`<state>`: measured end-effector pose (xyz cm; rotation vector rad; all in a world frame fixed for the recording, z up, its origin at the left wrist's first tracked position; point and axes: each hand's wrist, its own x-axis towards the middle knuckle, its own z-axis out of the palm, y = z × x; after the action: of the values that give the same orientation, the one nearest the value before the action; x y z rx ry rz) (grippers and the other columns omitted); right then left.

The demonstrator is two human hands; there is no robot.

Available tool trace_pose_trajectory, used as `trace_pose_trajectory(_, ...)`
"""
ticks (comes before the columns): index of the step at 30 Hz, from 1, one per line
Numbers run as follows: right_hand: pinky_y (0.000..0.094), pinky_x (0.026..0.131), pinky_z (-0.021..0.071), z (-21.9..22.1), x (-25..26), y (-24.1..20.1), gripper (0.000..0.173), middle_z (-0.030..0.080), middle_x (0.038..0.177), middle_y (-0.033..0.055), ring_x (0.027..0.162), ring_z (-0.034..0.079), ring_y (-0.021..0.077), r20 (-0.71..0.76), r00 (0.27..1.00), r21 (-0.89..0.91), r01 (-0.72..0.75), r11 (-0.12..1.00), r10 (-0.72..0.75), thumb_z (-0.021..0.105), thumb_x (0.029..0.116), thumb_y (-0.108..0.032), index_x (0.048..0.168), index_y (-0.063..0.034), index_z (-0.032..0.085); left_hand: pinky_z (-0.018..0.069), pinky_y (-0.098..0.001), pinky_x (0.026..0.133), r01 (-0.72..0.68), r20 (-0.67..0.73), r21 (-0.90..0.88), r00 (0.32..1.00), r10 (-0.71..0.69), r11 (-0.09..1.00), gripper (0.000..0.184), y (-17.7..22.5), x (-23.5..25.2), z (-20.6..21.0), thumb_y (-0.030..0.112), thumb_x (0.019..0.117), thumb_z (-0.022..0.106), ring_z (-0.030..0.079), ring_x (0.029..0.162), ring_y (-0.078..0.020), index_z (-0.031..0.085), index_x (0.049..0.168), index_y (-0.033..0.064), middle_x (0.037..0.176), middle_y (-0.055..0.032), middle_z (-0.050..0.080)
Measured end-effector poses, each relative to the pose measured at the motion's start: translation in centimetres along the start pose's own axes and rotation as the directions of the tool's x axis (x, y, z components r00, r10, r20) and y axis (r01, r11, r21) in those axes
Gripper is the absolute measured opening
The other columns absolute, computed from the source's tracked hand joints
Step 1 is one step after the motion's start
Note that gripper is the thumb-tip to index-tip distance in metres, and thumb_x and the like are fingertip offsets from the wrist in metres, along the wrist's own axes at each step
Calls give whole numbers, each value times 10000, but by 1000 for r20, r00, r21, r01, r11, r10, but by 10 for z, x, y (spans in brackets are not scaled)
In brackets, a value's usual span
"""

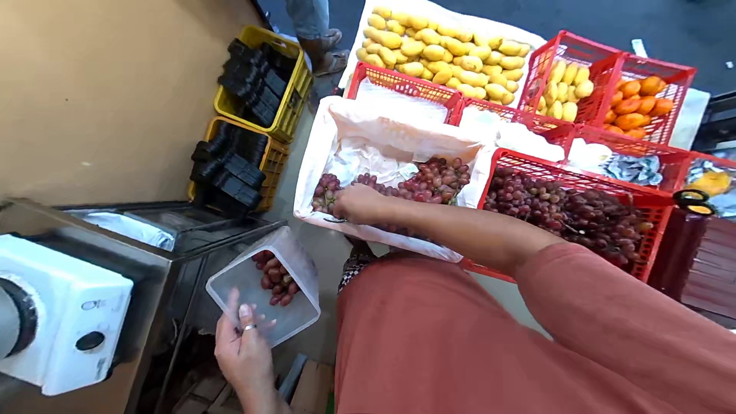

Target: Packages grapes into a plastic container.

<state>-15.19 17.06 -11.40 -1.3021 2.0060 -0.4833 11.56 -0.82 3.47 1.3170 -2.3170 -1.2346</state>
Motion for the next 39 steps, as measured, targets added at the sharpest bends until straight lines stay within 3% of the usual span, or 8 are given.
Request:
trace_pose_trajectory(3, 654, 998, 436, -7, 16, -12, 199, 700, 1163, 143, 1209, 579, 390, 234, 971, -100, -19, 995, 42, 760, 859, -191, 1036, -100, 761, 593, -273, 568, 34, -22, -20, 999, -35, 999, 403, -13, -9, -1, 175, 1070, 419, 658, 683, -93, 543, 1401, -18, 1038, -94, 627)
trace_pose_trajectory(5, 596, 1149, 347, -32, 24, -34, 291, 614, 1393, 79, 1410, 451, 325, 482, 849, -224, -119, 967, 216, 671, 983, -222, 1263, -147, 701, 594, -261, 572, 52, -20, -37, 998, -52, 998, 407, -21, -15, -1, 183, 1069, 420, 661, 692, -80, 539, 1406, -13, 1053, -87, 629)
trace_pose_trajectory(6, 632, 1044, 420, -13, 17, -11, 215, 702, 1220, 112, 1262, 566, 362, 286, 957, -119, -14, 993, 48, 735, 904, -220, 1095, -125, 763, 594, -267, 569, 64, -19, -51, 998, -65, 997, 403, -25, -18, -1, 176, 1070, 424, 663, 696, -87, 543, 1405, -13, 1057, -94, 631)
trace_pose_trajectory(8, 645, 985, 452, -3, 11, 12, 139, 714, 1129, 87, 1165, 603, 350, 131, 986, -14, 105, 994, -102, 762, 892, -238, 1001, -155, 782, 592, -273, 557, 84, -19, -64, 996, -85, 994, 397, -33, -22, 0, 170, 1065, 436, 662, 692, -96, 553, 1400, -7, 1045, -99, 630)
trace_pose_trajectory(23, 388, 865, 582, -114, -67, 10, 197, 731, 983, 69, 897, 698, 149, -147, 986, 301, 126, 945, -85, 631, 1025, -207, 1064, -42, 731, 595, -278, 591, 62, -5, 7, 998, -62, 998, 393, -46, -20, 3, 204, 1061, 453, 660, 740, -97, 588, 1368, 0, 1071, -115, 611)
trace_pose_trajectory(29, 369, 782, 573, -152, -59, 18, 249, 705, 875, 39, 788, 670, 116, -213, 959, 460, -70, 885, 187, 620, 1038, -287, 1008, -58, 713, 588, -257, 591, 51, -4, -24, 999, -52, 998, 397, -42, -19, 4, 192, 1059, 457, 657, 741, -83, 576, 1388, 5, 1081, -102, 615)
trace_pose_trajectory(33, 459, 753, 538, -142, -25, 40, 287, 676, 832, 84, 768, 649, 200, -271, 851, 493, -278, 824, 450, 645, 1014, -322, 931, -53, 702, 589, -261, 583, 44, -8, -13, 999, -44, 999, 399, -41, -21, 3, 196, 1062, 448, 658, 727, -83, 575, 1388, 4, 1066, -100, 619)
trace_pose_trajectory(39, 580, 842, 545, -125, 35, 66, 319, 721, 970, 141, 937, 694, 311, -283, 668, 557, -470, 685, 688, 663, 975, -374, 997, -67, 743, 586, -262, 586, 48, 7, 0, 999, -48, 999, 395, -43, -21, 2, 193, 1060, 448, 656, 724, -85, 579, 1382, 6, 1073, -100, 624)
